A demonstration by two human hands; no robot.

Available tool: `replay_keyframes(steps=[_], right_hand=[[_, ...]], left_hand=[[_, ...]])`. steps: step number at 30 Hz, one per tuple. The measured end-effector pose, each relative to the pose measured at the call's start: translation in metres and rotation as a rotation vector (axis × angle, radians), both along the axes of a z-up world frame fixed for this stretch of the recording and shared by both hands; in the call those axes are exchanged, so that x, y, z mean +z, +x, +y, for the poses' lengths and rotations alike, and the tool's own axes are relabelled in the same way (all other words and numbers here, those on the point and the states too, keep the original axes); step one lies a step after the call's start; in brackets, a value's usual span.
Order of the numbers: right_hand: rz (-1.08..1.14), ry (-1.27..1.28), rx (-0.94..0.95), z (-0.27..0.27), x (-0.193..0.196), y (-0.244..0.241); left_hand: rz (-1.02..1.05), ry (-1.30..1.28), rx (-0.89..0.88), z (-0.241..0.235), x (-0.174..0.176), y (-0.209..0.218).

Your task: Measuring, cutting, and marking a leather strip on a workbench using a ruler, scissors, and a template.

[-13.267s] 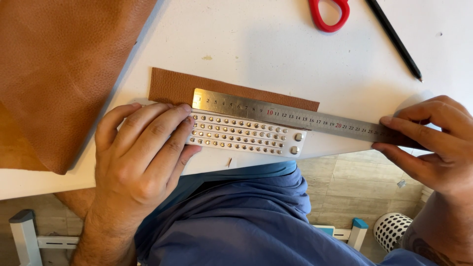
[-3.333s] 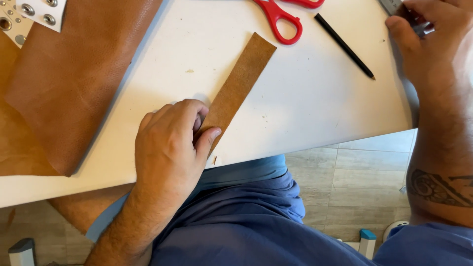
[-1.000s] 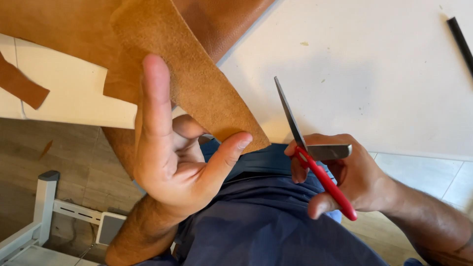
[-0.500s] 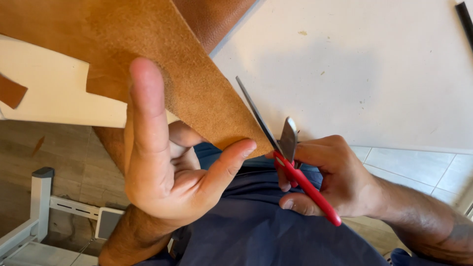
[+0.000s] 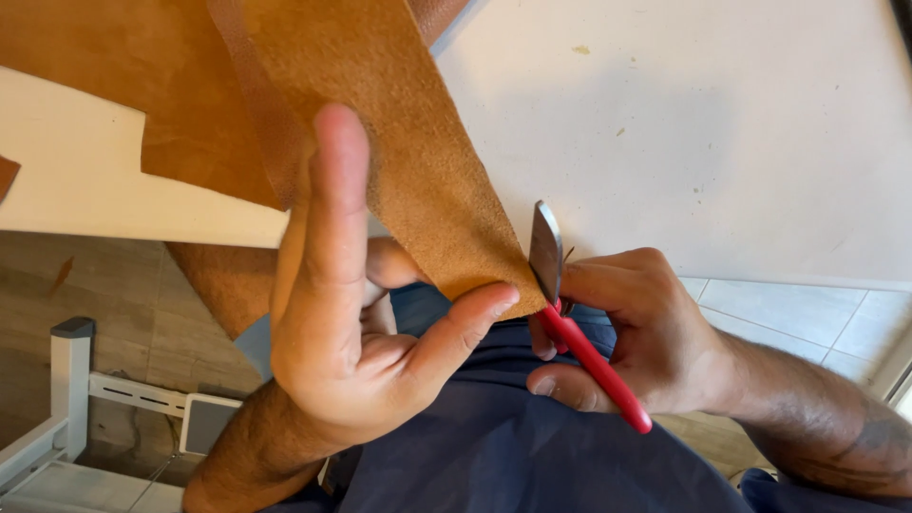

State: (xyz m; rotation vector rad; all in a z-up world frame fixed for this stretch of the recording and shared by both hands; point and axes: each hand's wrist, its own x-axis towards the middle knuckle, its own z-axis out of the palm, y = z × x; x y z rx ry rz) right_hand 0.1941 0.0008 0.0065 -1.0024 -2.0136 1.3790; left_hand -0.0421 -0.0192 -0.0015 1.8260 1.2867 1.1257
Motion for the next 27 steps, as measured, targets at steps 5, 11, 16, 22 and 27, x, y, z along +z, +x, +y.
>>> replay_keyframes(steps=[5,11,16,22,27], right_hand=[[0.003,-0.009,-0.016,0.000,-0.001,-0.001],[-0.021,0.021,-0.020,-0.001,-0.003,0.000],[-0.008,0.002,-0.006,-0.002,-0.004,-0.002],[0.025,-0.037,-0.020,-0.004,-0.010,-0.004],[0.052,-0.057,-0.027,-0.006,-0.012,-0.007]], left_hand=[[-0.017,-0.015,0.007,-0.002,-0.006,0.002],[-0.157,0.010,-0.041,0.011,0.001,0.009],[-0.295,0.059,0.027,0.013,0.001,0.018],[-0.124,0.068,0.129,0.011,-0.004,0.014],[0.011,0.093,0.109,0.009,-0.006,0.012]])
